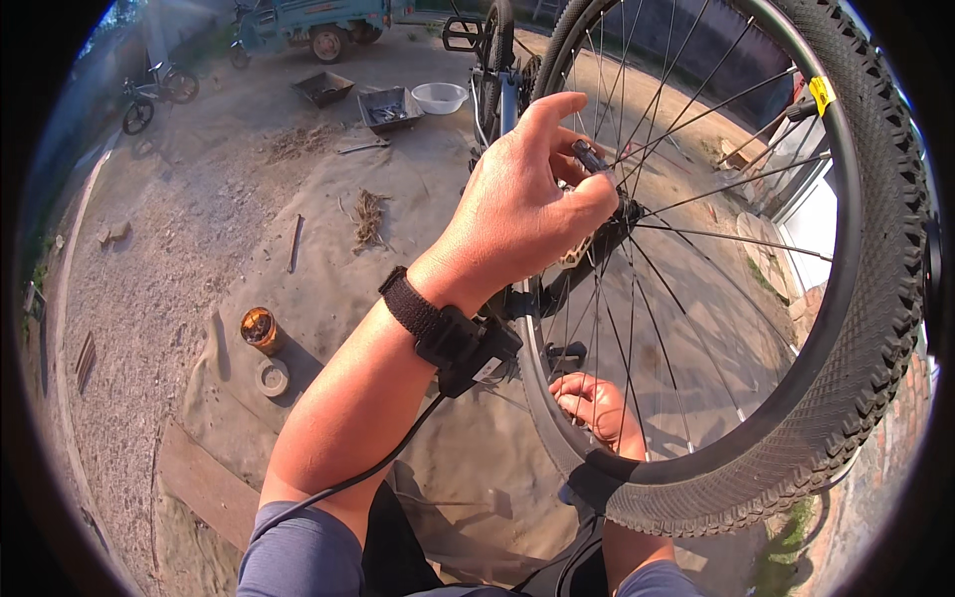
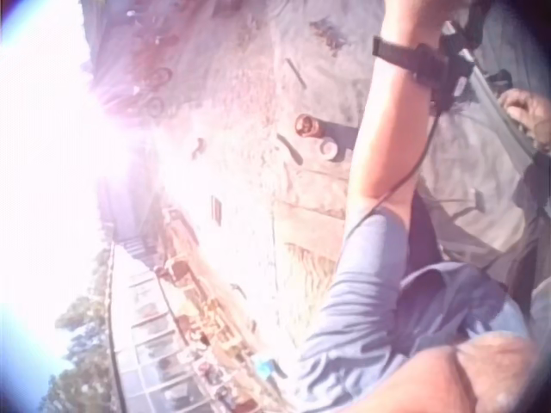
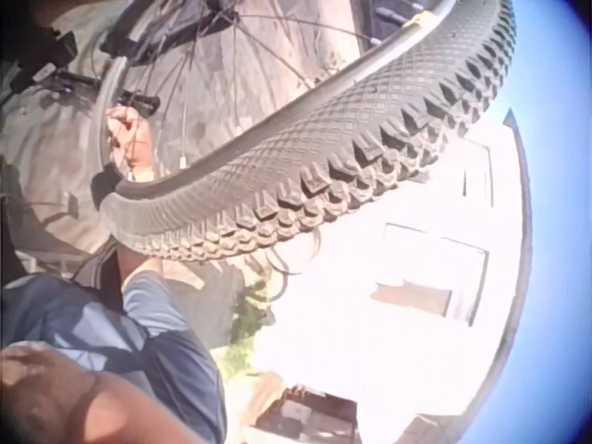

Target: The person removes a bicycle tire from the rim, uses a small tool to adjust components on the wheel hub, and then reattaches the tire to the rim. The person also uses a small pump to inflate the tire.

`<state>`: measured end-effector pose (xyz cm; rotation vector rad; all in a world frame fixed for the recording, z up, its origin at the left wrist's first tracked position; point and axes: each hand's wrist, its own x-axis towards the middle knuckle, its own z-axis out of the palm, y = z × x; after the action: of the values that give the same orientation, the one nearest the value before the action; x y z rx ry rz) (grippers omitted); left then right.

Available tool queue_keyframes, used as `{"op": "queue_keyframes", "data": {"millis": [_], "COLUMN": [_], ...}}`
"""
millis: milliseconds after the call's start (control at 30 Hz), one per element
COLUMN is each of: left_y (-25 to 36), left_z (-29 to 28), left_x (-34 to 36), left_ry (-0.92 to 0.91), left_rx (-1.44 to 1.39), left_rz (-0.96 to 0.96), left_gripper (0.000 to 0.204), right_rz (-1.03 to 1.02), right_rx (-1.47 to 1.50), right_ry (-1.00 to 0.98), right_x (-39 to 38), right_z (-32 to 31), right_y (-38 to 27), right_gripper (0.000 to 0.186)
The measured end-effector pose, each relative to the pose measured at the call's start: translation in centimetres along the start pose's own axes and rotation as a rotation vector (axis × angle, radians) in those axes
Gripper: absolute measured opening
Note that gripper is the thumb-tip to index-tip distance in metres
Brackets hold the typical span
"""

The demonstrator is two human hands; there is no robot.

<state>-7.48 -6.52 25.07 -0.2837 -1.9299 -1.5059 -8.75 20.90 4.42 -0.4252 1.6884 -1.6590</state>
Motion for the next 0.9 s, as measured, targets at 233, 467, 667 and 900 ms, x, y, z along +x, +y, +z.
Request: {"op": "queue_keyframes", "data": {"millis": [233,467,667,900], "left_y": [1.4,1.0,-2.5,-9.4], "left_z": [0.1,-0.4,-0.5,3.1], "left_x": [1.9,0.9,-8.4,-20.5], "left_ry": [-0.012,-0.018,-0.07,-0.077], "left_rx": [0.028,-0.013,-0.291,-0.406], "left_rz": [0.019,0.032,-0.314,-0.739], "left_gripper": [0.075,0.074,0.054,0.045], "right_rz": [0.028,0.031,0.048,0.039], "right_rx": [0.01,-0.003,-0.101,0.028], "right_ry": [-0.004,-0.03,0.019,0.047], "right_x": [0.2,0.3,0.3,0.5], "right_z": [-0.5,-0.1,-0.8,-0.1], "right_y": [0.5,0.1,1.0,0.9], "right_gripper": [0.013,0.016,0.014,0.014]}}
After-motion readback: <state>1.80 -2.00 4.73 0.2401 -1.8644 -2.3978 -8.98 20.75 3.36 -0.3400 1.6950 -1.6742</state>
